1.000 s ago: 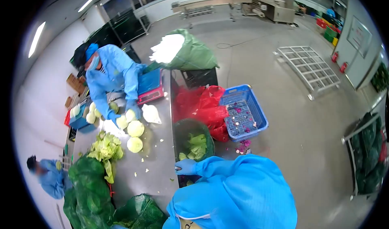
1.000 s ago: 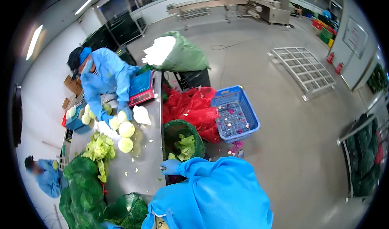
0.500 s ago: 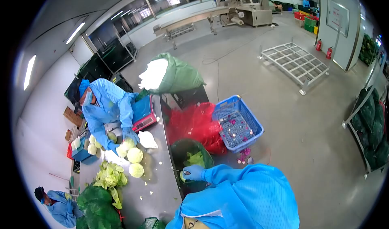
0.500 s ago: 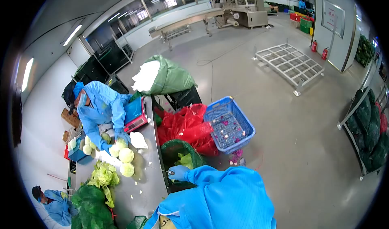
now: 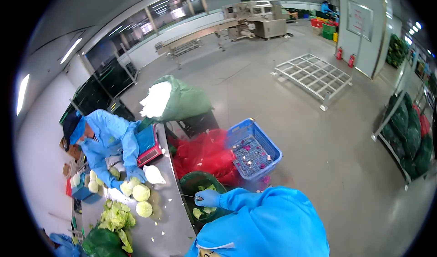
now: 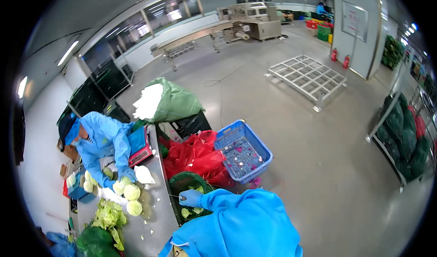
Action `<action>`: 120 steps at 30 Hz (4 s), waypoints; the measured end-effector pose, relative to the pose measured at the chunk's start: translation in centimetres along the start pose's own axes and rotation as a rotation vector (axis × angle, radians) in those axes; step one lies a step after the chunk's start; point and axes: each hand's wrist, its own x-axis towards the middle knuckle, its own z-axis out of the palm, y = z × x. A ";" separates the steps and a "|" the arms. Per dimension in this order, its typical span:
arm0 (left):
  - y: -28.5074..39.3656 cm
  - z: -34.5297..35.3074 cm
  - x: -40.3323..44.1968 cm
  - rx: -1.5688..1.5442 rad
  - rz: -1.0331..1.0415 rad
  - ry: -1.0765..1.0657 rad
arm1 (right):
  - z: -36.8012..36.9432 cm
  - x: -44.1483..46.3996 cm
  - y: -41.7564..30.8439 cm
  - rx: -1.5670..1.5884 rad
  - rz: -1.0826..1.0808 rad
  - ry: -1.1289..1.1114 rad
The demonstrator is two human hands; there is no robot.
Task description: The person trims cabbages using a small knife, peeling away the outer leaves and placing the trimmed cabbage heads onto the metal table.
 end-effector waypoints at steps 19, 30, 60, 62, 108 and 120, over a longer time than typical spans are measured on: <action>4.6 -20.2 -5.3 -0.407 -0.314 0.474 | 3.0 1.6 1.4 0.199 0.072 0.041; -1.0 -18.9 -5.0 -1.369 -0.695 0.445 | 5.3 1.7 -1.8 0.410 0.177 -0.294; -5.7 -3.8 -9.0 0.441 -0.208 -0.245 | 12.5 1.1 -1.2 0.407 0.484 -0.580; -7.1 -3.8 -10.3 0.428 -0.209 -0.135 | 12.8 0.5 -0.9 0.413 0.391 -0.513; -5.9 -3.3 -5.6 0.348 -0.305 -0.290 | 11.7 3.6 -6.6 -0.719 -0.041 -0.711; -5.5 -3.3 -4.7 0.415 -0.312 -0.371 | 11.6 4.2 -3.5 -0.707 -0.024 -0.798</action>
